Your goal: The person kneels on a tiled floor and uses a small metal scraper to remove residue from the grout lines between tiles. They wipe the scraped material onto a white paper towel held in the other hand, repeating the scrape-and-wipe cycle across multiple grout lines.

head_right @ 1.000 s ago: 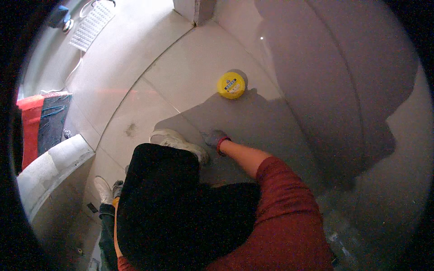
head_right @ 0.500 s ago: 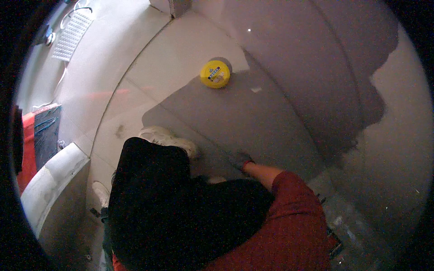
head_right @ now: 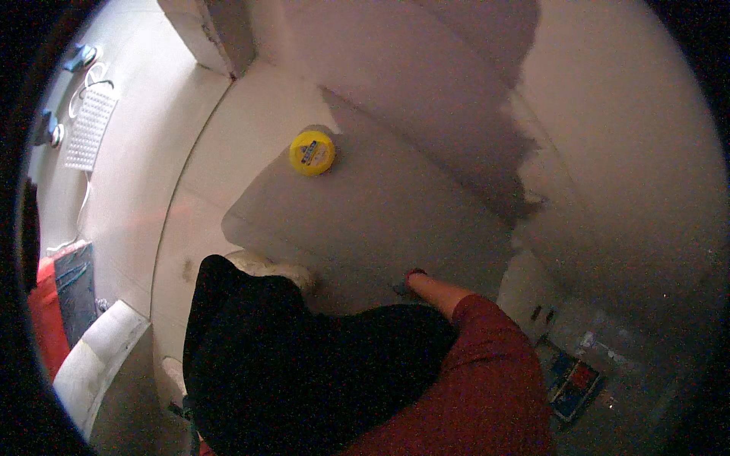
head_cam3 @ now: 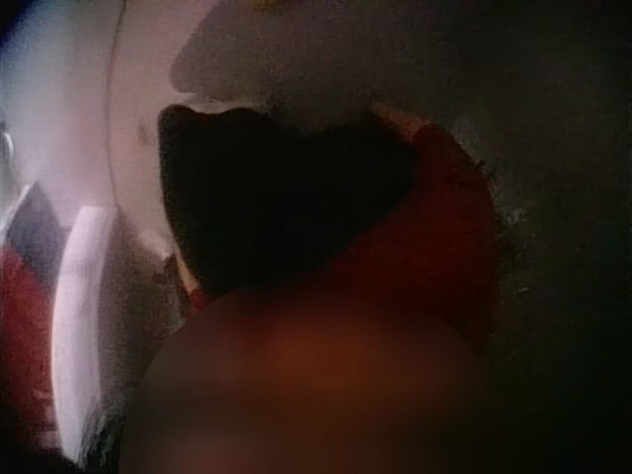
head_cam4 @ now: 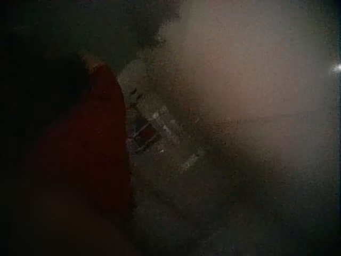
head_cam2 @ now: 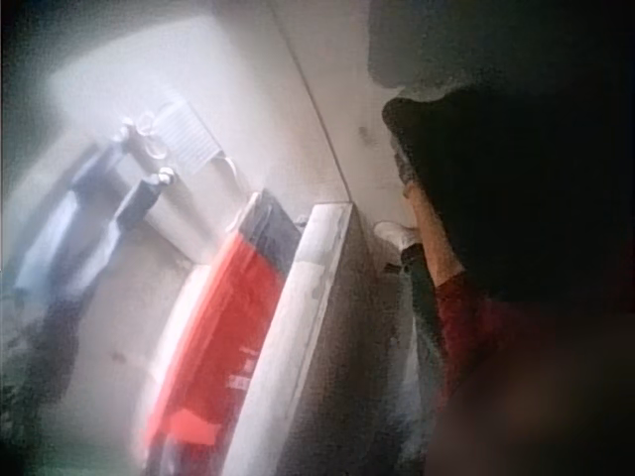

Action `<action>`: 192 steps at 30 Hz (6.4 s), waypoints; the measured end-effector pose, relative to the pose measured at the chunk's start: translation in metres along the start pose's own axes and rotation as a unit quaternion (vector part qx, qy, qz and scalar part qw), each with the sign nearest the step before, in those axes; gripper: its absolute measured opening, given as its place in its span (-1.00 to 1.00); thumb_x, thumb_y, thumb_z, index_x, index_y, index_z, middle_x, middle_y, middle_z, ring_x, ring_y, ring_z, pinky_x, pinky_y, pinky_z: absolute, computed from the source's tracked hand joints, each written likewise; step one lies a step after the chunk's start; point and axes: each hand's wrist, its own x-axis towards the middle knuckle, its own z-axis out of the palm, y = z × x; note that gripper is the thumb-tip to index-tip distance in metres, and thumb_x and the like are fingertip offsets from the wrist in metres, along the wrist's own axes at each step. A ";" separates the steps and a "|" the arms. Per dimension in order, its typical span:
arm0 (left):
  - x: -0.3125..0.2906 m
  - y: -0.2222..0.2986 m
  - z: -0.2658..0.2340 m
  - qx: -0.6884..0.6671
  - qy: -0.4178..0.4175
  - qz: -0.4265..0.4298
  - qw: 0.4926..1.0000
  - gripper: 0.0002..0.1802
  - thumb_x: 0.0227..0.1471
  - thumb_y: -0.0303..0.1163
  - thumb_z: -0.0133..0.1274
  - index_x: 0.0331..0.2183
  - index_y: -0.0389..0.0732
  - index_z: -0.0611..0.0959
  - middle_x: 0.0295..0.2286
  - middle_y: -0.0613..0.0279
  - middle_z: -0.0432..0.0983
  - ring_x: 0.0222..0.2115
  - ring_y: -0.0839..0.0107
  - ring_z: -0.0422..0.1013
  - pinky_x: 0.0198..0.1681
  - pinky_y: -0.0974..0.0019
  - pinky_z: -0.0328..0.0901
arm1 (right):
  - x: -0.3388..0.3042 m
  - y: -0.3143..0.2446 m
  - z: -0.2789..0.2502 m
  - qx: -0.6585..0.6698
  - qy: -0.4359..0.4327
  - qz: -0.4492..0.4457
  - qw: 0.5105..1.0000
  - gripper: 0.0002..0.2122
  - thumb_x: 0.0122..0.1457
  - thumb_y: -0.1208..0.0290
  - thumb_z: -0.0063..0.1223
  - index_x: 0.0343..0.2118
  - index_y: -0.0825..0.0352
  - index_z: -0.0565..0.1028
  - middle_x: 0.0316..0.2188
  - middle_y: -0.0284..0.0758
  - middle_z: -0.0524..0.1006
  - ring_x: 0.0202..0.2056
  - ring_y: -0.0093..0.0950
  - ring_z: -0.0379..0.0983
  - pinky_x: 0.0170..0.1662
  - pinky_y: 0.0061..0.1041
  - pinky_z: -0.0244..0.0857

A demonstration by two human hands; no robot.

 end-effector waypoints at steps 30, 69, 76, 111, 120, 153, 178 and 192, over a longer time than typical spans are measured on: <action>0.050 0.098 -0.056 -0.020 0.077 0.099 0.992 -0.48 0.00 -0.23 -0.02 0.02 -0.18 0.38 0.02 0.09 0.31 0.03 0.26 0.25 0.03 0.28 0.18 | -0.360 -0.023 -0.177 0.769 0.360 -0.288 0.443 -0.78 0.12 0.17 0.04 -0.34 0.23 0.45 -0.46 -0.43 0.43 -0.41 -0.52 0.36 -0.30 -0.44 0.30; -0.386 0.267 -0.026 -0.699 0.655 -0.173 0.230 -0.67 0.11 -0.45 -0.13 -0.05 -0.26 0.43 -0.12 0.09 0.41 -0.11 0.31 0.35 0.03 0.22 0.22 | -0.283 -0.429 -0.614 -0.372 0.129 -0.355 0.848 -0.67 0.17 0.13 -0.18 -0.40 0.33 0.46 -0.49 -0.22 0.45 -0.37 -0.34 0.39 -0.28 -0.35 0.25; -0.350 0.322 -0.103 -0.616 0.613 0.116 0.482 -0.54 0.13 -0.27 -0.18 0.08 -0.07 0.36 -0.09 0.13 0.42 -0.15 0.28 0.38 -0.10 0.36 0.27 | -0.212 -0.501 -0.529 -0.233 -0.042 -0.351 0.906 -0.65 0.15 0.23 -0.04 -0.13 0.41 0.40 -0.20 -0.19 0.50 -0.26 -0.46 0.44 -0.22 -0.47 0.35; -0.323 0.362 -0.043 -0.746 0.621 0.210 0.115 -0.52 0.12 -0.12 -0.19 0.05 -0.06 0.37 0.05 0.09 0.25 -0.04 0.20 0.31 -0.01 0.20 0.22 | -0.174 -0.500 -0.337 -0.240 -0.126 -0.348 0.898 -0.64 0.16 0.14 -0.04 -0.14 0.35 0.44 -0.30 -0.31 0.53 -0.37 -0.53 0.43 -0.40 -0.54 0.27; -0.311 0.342 -0.027 -0.752 0.591 0.236 0.173 -0.50 0.11 -0.10 -0.19 0.06 -0.07 0.37 0.06 0.08 0.23 -0.04 0.17 0.31 -0.02 0.17 0.23 | -0.142 -0.479 -0.335 -0.136 -0.180 -0.347 0.910 -0.74 0.18 0.25 -0.02 -0.20 0.33 0.45 -0.23 -0.34 0.50 -0.29 -0.56 0.41 -0.30 -0.58 0.29; -0.030 -0.047 0.323 -0.628 0.138 -0.424 0.638 -0.60 0.10 -0.13 -0.17 -0.11 -0.16 0.48 -0.11 0.03 0.40 -0.15 0.16 0.38 -0.11 0.15 0.29 | -0.171 -0.486 -0.370 0.058 0.014 -0.419 0.906 -0.69 0.22 0.19 -0.13 -0.27 0.40 0.46 -0.39 -0.27 0.53 -0.37 -0.52 0.42 -0.25 -0.50 0.30; -0.015 0.113 -0.031 -0.946 0.253 0.137 0.147 -0.57 0.05 -0.33 0.06 -0.04 -0.23 0.40 -0.21 0.19 0.42 -0.20 0.36 0.38 -0.15 0.32 0.37 | -0.212 -0.501 -0.324 0.144 0.129 -0.430 0.882 -0.72 0.17 0.24 -0.05 -0.24 0.37 0.48 -0.65 -0.33 0.44 -0.62 -0.58 0.37 -0.53 -0.52 0.28; -0.010 0.120 -0.026 -0.948 0.292 0.029 0.124 -0.66 0.10 -0.46 -0.03 -0.06 -0.35 0.43 -0.21 0.23 0.42 -0.27 0.47 0.36 -0.18 0.44 0.32 | -0.212 -0.483 -0.323 0.190 0.009 -0.308 0.932 -0.75 0.15 0.23 -0.04 -0.26 0.32 0.45 -0.61 -0.31 0.44 -0.57 -0.48 0.41 -0.53 -0.44 0.28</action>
